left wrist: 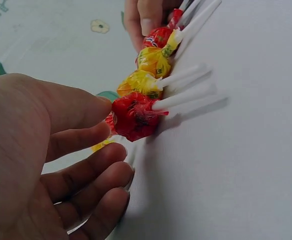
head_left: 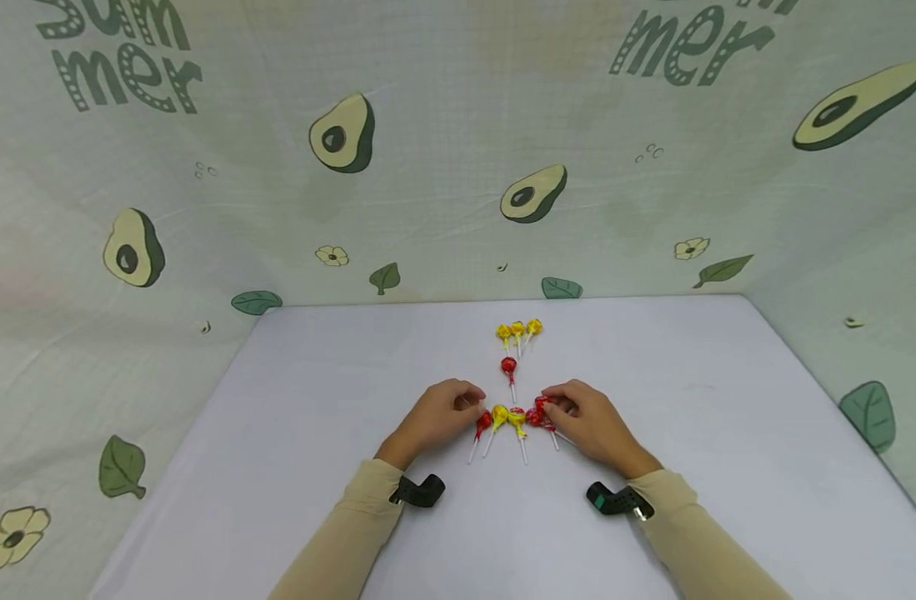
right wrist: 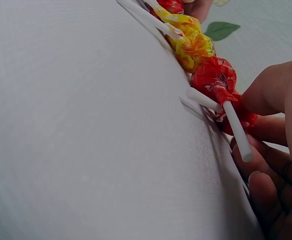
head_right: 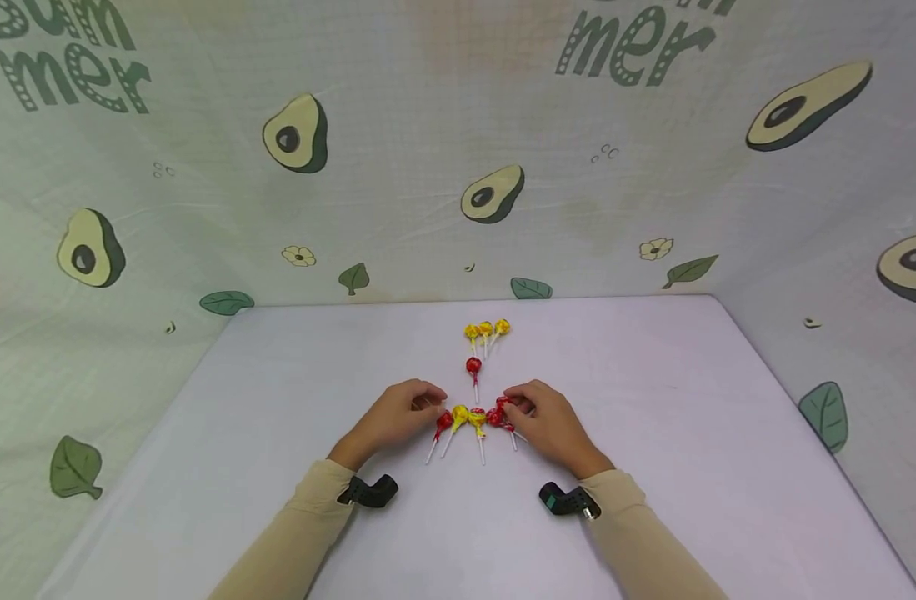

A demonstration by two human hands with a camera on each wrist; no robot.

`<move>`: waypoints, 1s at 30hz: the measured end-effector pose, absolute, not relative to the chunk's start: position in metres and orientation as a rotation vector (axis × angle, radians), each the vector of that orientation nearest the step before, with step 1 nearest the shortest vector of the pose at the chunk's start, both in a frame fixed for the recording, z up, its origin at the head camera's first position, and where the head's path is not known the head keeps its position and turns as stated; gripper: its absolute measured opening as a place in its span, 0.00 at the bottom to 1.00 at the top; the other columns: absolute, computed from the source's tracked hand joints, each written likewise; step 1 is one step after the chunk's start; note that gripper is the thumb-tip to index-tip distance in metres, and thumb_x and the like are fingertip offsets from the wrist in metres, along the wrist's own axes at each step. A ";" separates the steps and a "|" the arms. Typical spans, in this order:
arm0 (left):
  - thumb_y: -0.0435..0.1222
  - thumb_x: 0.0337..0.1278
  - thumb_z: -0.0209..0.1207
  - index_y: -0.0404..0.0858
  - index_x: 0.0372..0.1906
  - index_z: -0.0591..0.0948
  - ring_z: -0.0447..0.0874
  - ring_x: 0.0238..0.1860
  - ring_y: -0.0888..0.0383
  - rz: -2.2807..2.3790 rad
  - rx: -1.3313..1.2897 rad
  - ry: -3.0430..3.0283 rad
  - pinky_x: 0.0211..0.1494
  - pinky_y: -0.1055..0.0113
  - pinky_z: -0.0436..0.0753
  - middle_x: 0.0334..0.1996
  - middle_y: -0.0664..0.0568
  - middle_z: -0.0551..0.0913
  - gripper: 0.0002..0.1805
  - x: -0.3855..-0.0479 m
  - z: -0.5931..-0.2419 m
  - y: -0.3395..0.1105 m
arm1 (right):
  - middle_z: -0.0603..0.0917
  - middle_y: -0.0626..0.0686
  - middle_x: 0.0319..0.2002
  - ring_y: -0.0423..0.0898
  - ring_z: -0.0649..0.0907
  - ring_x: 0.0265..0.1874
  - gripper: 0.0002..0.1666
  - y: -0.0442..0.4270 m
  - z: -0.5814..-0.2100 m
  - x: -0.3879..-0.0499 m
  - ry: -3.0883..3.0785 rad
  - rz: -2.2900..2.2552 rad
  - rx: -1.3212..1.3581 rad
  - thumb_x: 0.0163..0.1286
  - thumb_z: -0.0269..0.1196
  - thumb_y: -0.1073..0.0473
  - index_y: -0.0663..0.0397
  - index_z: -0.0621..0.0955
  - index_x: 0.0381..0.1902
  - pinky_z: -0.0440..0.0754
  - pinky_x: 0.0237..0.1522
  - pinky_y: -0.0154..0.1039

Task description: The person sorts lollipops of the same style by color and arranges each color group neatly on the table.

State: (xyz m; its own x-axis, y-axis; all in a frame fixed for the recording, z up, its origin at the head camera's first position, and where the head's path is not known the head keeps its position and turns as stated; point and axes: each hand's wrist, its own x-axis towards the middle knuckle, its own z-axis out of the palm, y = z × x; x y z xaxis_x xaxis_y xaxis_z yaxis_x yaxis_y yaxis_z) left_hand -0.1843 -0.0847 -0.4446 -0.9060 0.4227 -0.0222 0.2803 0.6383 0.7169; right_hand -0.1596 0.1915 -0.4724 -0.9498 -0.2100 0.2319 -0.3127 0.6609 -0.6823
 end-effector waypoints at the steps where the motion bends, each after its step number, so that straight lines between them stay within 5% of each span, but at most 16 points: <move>1: 0.42 0.67 0.62 0.43 0.50 0.85 0.77 0.39 0.62 1.116 0.583 2.678 0.44 0.65 0.78 0.36 0.61 0.80 0.12 -0.183 -0.445 -0.085 | 0.80 0.42 0.35 0.39 0.78 0.33 0.13 0.192 -0.472 -0.160 -2.738 1.166 0.438 0.68 0.67 0.59 0.53 0.85 0.49 0.78 0.36 0.36; 30: 0.46 0.63 0.66 0.48 0.51 0.87 0.77 0.40 0.66 1.128 0.650 2.723 0.45 0.67 0.77 0.40 0.65 0.81 0.14 -0.175 -0.463 -0.087 | 0.80 0.42 0.36 0.40 0.78 0.34 0.15 0.193 -0.470 -0.160 -2.772 1.149 0.452 0.66 0.68 0.58 0.51 0.85 0.51 0.77 0.36 0.37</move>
State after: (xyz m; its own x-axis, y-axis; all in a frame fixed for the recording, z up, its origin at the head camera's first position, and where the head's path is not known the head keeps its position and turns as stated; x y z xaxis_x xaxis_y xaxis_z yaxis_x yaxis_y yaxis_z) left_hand -0.1753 -0.0866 -0.4626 -0.9000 0.4330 0.0495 0.3412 0.6292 0.6983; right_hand -0.1603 0.1930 -0.4701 -0.9501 -0.2313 0.2096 -0.3117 0.6697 -0.6741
